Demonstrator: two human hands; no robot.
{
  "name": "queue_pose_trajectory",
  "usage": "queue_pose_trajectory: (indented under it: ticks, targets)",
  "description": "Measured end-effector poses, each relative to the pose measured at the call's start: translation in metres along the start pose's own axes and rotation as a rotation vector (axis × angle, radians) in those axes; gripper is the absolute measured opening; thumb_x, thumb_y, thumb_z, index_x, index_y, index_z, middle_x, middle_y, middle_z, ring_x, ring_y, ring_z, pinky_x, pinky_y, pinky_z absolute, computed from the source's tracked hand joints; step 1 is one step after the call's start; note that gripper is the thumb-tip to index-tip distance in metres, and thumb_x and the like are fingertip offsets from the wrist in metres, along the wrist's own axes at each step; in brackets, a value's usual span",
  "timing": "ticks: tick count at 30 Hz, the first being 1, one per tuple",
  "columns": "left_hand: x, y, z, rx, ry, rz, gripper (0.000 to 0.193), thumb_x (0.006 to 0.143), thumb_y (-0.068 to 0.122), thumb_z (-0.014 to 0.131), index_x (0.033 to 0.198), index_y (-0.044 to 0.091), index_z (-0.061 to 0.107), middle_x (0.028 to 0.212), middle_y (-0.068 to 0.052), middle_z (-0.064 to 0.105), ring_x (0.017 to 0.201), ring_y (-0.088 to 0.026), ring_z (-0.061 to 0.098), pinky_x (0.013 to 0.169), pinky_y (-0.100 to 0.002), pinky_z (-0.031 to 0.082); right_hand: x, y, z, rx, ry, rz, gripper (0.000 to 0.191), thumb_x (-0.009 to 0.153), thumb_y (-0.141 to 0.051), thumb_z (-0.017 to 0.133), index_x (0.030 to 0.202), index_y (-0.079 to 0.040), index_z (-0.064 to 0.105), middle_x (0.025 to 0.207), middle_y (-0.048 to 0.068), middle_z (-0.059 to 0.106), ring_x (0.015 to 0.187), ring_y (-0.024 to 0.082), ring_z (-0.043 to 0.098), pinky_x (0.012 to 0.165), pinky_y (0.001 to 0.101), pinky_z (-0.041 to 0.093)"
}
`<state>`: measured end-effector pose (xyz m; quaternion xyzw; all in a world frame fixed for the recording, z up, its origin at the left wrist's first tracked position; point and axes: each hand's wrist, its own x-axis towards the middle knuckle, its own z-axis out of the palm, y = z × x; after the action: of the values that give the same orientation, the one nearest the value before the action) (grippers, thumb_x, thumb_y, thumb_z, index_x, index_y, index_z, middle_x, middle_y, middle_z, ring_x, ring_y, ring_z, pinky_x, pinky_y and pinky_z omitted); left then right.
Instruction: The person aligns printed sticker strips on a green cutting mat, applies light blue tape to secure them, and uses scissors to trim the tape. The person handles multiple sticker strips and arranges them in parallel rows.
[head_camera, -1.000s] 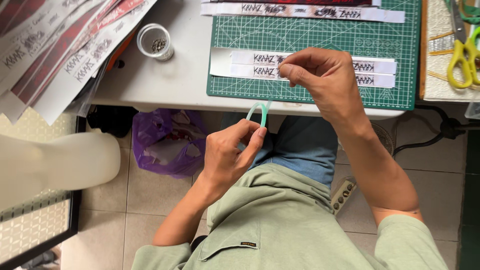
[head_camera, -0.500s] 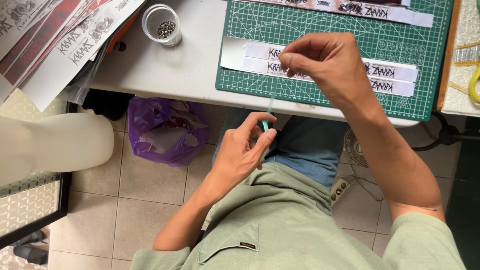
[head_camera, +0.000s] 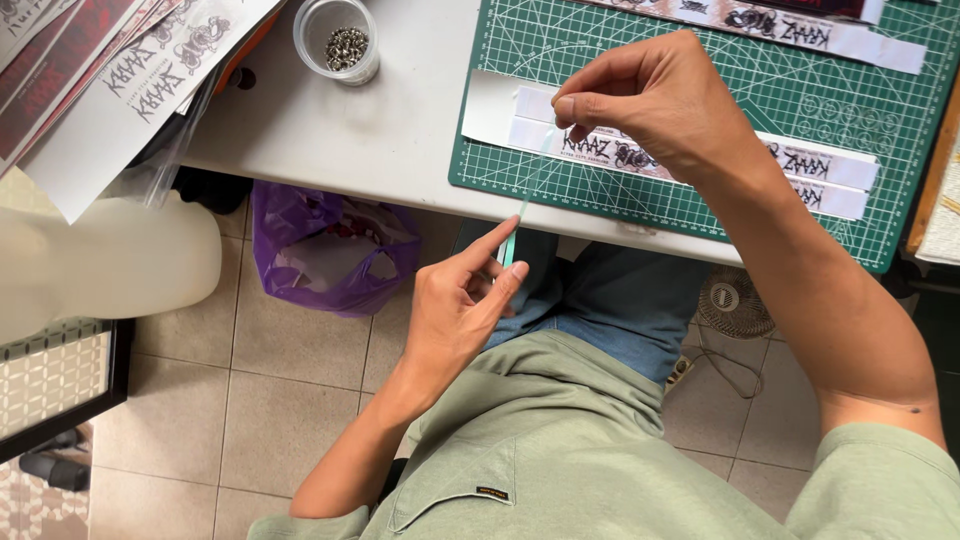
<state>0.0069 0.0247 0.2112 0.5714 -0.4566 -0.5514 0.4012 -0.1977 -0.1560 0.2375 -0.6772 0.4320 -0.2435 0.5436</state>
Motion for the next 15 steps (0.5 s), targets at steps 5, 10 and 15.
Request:
queue_pose_trajectory:
  ticks: [5, 10, 15]
  targets:
    - [0.015, 0.01, -0.008, 0.442, 0.192, 0.232, 0.025, 0.097, 0.016, 0.072, 0.12, 0.008, 0.078, 0.07, -0.006, 0.061, 0.052, -0.015, 0.055, 0.049, -0.029, 0.043, 0.022, 0.008, -0.005, -0.038, -0.024, 0.019, 0.016, 0.095, -0.014, 0.079, 0.105, -0.001, 0.078, 0.09, 0.01, 0.077, 0.083, 0.013, 0.074, 0.077, 0.0262, 0.061]
    - [0.032, 0.008, -0.006, 0.565, 0.341, 0.383, 0.017, 0.099, 0.016, 0.073, 0.113, 0.008, 0.077, 0.081, -0.004, 0.069, 0.059, -0.013, 0.065, 0.049, -0.027, 0.05, 0.038, 0.013, -0.013, -0.139, -0.057, 0.108, 0.017, 0.094, -0.018, 0.078, 0.104, -0.005, 0.079, 0.087, 0.007, 0.077, 0.076, 0.011, 0.071, 0.069, 0.0259, 0.057]
    - [0.044, 0.011, -0.003, 0.636, 0.371, 0.411, 0.014, 0.096, 0.015, 0.075, 0.108, 0.007, 0.077, 0.093, -0.006, 0.072, 0.061, -0.014, 0.068, 0.05, -0.026, 0.053, 0.053, 0.019, -0.019, -0.178, -0.081, 0.077, 0.019, 0.095, -0.02, 0.078, 0.106, -0.004, 0.08, 0.088, 0.006, 0.077, 0.077, 0.011, 0.07, 0.07, 0.0248, 0.056]
